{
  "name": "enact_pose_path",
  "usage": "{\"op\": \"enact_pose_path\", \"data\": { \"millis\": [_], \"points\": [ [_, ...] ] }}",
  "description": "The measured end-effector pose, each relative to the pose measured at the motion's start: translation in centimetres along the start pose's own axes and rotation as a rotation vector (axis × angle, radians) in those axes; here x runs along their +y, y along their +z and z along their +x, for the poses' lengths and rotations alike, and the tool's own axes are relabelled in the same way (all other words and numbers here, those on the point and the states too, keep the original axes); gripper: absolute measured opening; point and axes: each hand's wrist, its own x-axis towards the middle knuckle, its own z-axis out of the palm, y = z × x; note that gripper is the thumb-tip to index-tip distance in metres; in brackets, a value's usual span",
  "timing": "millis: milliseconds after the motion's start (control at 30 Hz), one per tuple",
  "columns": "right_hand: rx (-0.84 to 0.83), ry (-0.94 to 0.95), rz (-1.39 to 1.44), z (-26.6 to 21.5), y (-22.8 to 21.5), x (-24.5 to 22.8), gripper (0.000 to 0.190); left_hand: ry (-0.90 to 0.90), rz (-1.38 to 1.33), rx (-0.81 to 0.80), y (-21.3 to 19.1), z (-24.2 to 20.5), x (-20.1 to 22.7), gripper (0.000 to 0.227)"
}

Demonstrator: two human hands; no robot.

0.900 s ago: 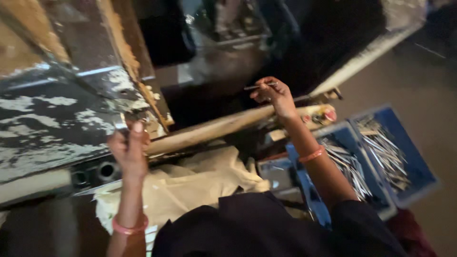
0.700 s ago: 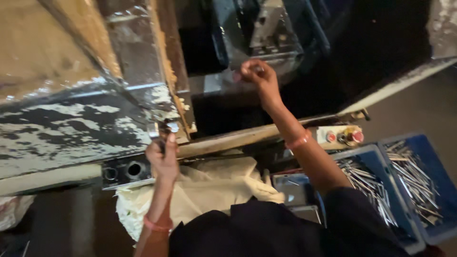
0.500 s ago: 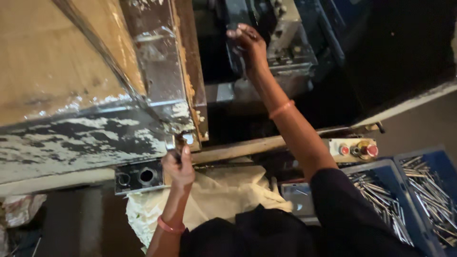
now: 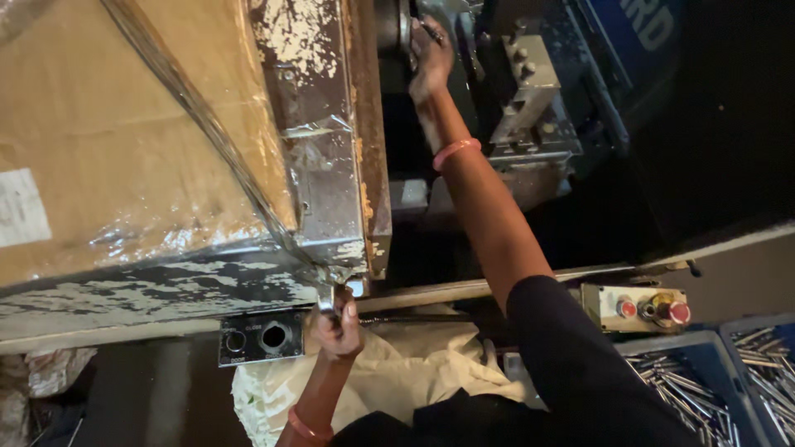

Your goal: The person repeatedly inserts metal rods into a machine, presses a button, and smooths a plastic-wrapped package on the machine's surface. The person handles metal rods and a plastic-wrapped package throughout the task.

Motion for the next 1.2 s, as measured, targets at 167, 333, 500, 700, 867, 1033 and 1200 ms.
{"op": "enact_pose_path", "data": {
  "millis": [167,333,500,700,867,1033,1200],
  "points": [
    [0.184,0.06,0.354,2.1,0.2,0.3,0.024,0.013,0.026,-0.007,0.0,-0.4,-0.5,0.01],
    [0.014,-0.03,0.482,4.1,-1.8,-1.4,0.031,-0.007,-0.037,0.04,0.2,-1.4,-1.3,0.011],
    [-0.035,0.22,0.115,2.6,-4.0,-3.3,0.03,-0.097,0.003,0.06,0.4,-2.5,-2.1,0.018],
    [-0.132,0.358,0.087,3.9,-3.1,-3.7,0.038,-0.071,0.026,0.066,0.2,-3.9,-3.5,0.02],
    [-0.483,0.416,-0.043,5.3,-2.8,-2.9,0.017,-0.162,-0.006,0.022,0.0,-4.2,-3.5,0.021],
    [-0.181,0.036,-0.252,1.2,-2.4,-0.6,0.032,-0.118,0.018,0.044,0.2,-3.3,-2.6,0.024],
    [-0.297,-0.453,-0.361,-1.4,-1.0,-1.3,0.028,-0.125,0.006,0.036,0.2,-2.4,-1.5,0.021]
  ]
}}
